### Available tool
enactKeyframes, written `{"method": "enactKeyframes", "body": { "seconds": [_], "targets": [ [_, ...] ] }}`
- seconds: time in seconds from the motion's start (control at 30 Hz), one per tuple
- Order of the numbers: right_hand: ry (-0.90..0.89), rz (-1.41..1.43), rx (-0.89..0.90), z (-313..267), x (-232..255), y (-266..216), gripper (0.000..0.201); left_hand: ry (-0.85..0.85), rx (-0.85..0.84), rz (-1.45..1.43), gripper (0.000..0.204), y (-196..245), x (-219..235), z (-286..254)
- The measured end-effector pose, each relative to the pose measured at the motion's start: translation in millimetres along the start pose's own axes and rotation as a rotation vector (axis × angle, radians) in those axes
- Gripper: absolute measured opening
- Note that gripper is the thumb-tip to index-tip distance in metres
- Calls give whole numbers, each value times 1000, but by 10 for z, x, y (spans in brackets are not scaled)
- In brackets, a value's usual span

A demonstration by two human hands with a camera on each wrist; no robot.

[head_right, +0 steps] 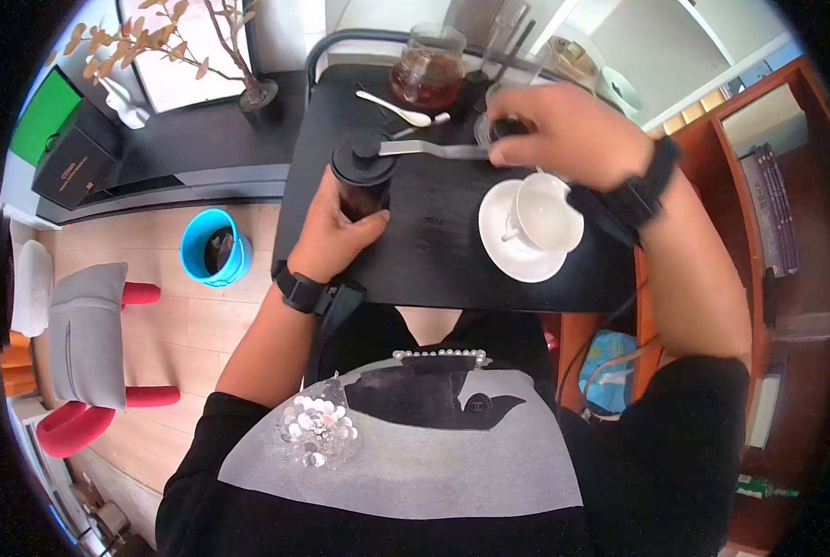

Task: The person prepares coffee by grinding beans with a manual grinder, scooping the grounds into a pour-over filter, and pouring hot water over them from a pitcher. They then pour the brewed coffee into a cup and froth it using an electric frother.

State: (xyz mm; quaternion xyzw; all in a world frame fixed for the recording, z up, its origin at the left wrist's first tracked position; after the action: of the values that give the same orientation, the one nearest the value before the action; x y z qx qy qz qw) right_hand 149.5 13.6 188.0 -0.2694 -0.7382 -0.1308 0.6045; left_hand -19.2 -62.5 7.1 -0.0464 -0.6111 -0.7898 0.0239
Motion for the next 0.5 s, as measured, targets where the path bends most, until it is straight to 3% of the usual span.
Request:
{"method": "enactKeyframes", "body": {
  "seconds": [0.07,0.1,0.2,0.23,0.3,0.33,0.37,0.4,0.43,0.47,0.5],
  "targets": [
    [7,27,102,-293,-93,-217,34,-26,43,-185,47,111,-37,-14],
    [37,-1,177,-398,-148,-334,35,16,-55,-135,39,175,-39,8],
    [-112,42,343,-428,-238,-787,29,43,-16,-23,36,107,-36,0],
    [-134,64,426,-366,-283,-937,27,32,-9,-150,44,39,-42,-10],
    [-115,89,643,-183,-336,-1235,23,-8,-15,-129,51,248,-65,-52],
    [-105,92,630,-35,-417,-1290,23,-20,-22,-106,57,330,-64,-61],
    [275,97,815,31,-370,-1379,18,-33,-23,-104,57,255,-39,-55],
    [665,97,986,42,-350,-1420,12,-41,-98,155,53,124,26,-55],
    [167,-17,875,361,-299,-1597,28,-48,-174,413,49,-57,92,-56],
    [174,-10,872,588,-212,-1707,28,-54,-249,671,46,-230,129,-67],
    [139,-120,742,896,-185,-1788,30,-59,-325,928,42,-331,112,-86]
  ]
}}
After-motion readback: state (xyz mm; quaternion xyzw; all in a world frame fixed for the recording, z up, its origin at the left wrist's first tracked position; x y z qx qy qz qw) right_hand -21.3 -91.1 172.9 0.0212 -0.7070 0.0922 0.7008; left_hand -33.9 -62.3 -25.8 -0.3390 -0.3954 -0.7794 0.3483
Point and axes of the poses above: each hand's wrist, its own z-axis towards the middle knuckle, its own x-axis out of the back of the hand, y = z × x, the point moved 5 cm from there along z, towards the middle knuckle, and after that the axes turned 10 degrees about -y, right-handed, at the moved point
